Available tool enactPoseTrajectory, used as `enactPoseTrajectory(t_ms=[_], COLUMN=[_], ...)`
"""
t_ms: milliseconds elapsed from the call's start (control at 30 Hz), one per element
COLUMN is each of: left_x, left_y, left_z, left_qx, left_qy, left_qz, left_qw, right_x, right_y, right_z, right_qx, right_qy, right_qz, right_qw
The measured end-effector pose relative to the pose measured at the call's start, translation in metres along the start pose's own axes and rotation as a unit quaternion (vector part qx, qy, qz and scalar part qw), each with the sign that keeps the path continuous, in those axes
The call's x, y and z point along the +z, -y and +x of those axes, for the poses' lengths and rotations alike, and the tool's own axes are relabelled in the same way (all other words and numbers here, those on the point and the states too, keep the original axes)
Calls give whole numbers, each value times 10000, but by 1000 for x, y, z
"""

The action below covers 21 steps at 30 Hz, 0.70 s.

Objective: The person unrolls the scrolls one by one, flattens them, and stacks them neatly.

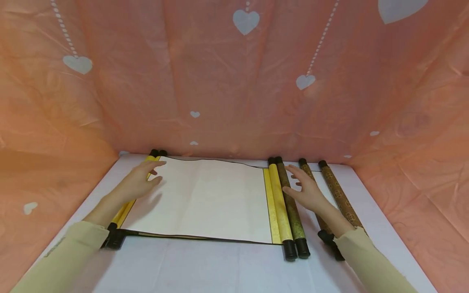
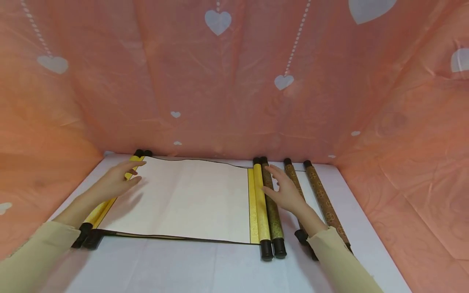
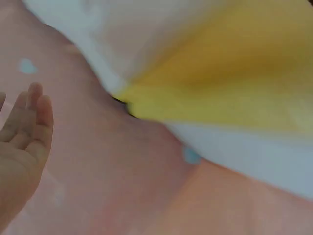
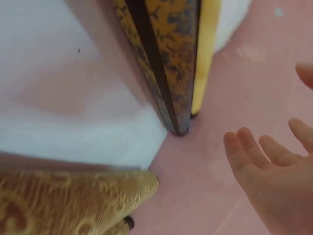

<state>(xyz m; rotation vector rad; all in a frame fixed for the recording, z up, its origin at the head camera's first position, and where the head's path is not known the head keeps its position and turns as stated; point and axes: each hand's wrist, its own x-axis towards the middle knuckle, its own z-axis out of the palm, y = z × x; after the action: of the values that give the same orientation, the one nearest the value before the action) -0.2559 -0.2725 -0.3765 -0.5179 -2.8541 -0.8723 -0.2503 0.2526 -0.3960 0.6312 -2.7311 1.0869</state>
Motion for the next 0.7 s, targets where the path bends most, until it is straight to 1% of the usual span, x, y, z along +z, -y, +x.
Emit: enactPoseTrajectory(t_ms=[100, 200, 300, 367, 433, 500, 600, 700], left_x=[15, 35, 59, 77, 95, 111, 132, 150], left_y=[-25, -54, -85, -105, -127, -148, -179, -207], left_z=[6, 16, 28, 38, 48, 59, 74, 88], left_qx=[403, 678, 867, 1040, 1186, 1309, 1469, 1664], left_qy=[-333, -553, -629, -627, -502, -256, 196, 602], left_qz=[-334, -772, -1139, -1357, -1507, -1619, -1589, -1473], left_qw=[9981, 9932, 9877, 9833, 9801, 9778, 9761, 9731], right_x=[-11, -24, -41, -54, -67, -79, -96, -107], right_y=[-3, -8, -14, -23, -31, -42, -57, -71], right_z=[-11, -24, -37, -46, -56, -64, -72, -78], right_qx=[46, 144, 338, 473, 606, 669, 776, 948], right_qy=[-534, -972, -1272, -1381, -1363, -1277, -1033, -737], right_qz=[230, 310, 158, -44, -72, -62, -191, -583], right_qw=[9983, 9947, 9912, 9893, 9888, 9895, 9914, 9911])
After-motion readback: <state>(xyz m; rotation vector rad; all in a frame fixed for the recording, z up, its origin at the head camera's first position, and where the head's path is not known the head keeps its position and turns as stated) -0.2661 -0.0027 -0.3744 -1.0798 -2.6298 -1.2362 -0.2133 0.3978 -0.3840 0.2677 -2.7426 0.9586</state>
